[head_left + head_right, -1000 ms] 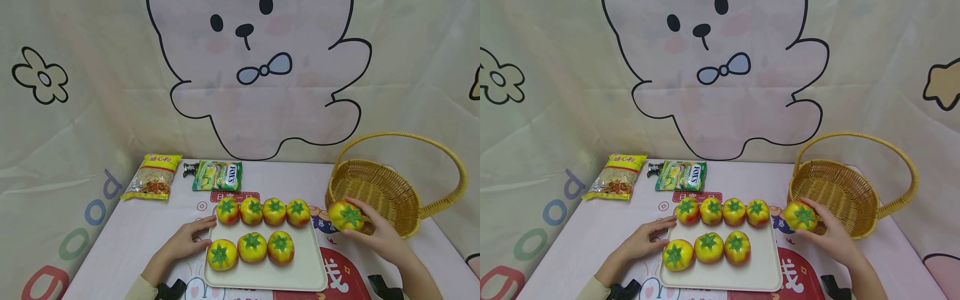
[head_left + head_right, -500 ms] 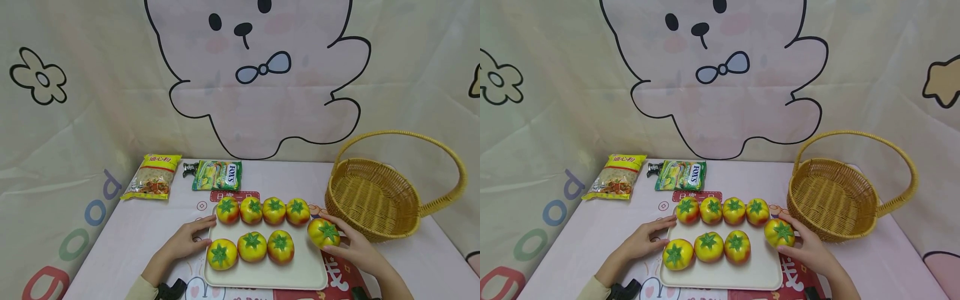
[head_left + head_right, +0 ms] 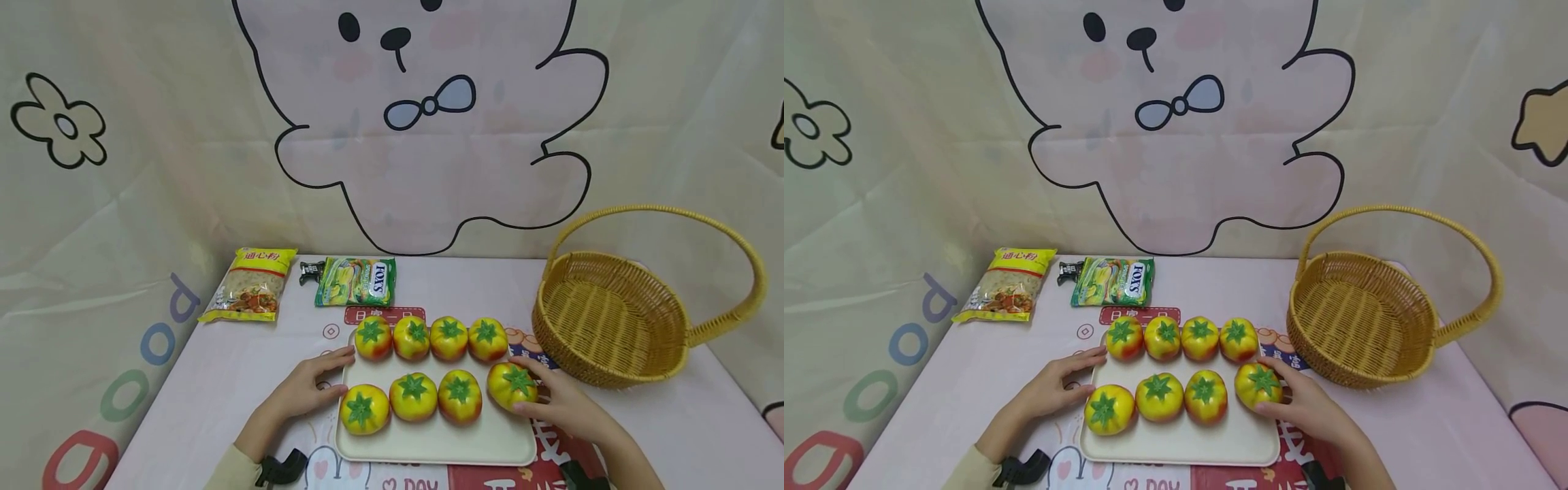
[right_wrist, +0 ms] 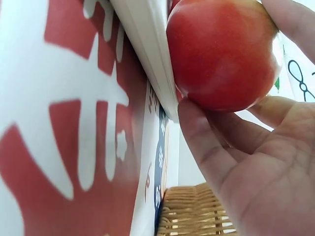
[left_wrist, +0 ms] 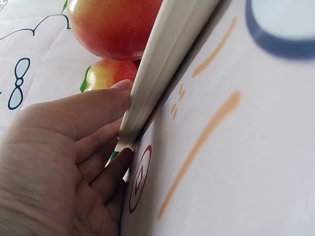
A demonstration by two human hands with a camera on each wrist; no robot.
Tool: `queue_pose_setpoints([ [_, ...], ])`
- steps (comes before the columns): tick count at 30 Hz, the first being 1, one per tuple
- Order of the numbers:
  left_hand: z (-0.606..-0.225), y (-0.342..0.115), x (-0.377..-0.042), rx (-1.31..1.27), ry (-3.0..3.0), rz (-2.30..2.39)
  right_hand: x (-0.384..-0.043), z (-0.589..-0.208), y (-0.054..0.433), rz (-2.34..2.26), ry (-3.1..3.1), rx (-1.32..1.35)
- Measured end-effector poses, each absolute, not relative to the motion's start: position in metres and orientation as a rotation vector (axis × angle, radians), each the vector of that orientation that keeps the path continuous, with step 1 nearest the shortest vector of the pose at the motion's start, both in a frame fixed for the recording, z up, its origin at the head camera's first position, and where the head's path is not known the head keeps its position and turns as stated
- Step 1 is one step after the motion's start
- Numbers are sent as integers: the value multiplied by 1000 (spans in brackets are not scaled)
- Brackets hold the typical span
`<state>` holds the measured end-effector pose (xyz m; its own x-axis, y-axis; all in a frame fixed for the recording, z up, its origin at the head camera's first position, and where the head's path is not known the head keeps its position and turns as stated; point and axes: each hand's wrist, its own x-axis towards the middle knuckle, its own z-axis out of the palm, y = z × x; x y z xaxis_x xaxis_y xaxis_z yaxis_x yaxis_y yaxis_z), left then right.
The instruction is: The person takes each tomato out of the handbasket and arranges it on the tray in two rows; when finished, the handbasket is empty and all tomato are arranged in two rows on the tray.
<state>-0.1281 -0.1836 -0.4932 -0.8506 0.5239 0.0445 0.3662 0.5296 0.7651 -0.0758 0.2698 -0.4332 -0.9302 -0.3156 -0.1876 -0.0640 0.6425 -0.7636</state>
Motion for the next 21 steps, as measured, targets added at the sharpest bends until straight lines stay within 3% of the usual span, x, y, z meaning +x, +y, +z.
queue_pose_setpoints([
  [21, -492, -183, -129, 724, 2581, 1199, -74, -440, 259, -1178, 2541, -311],
])
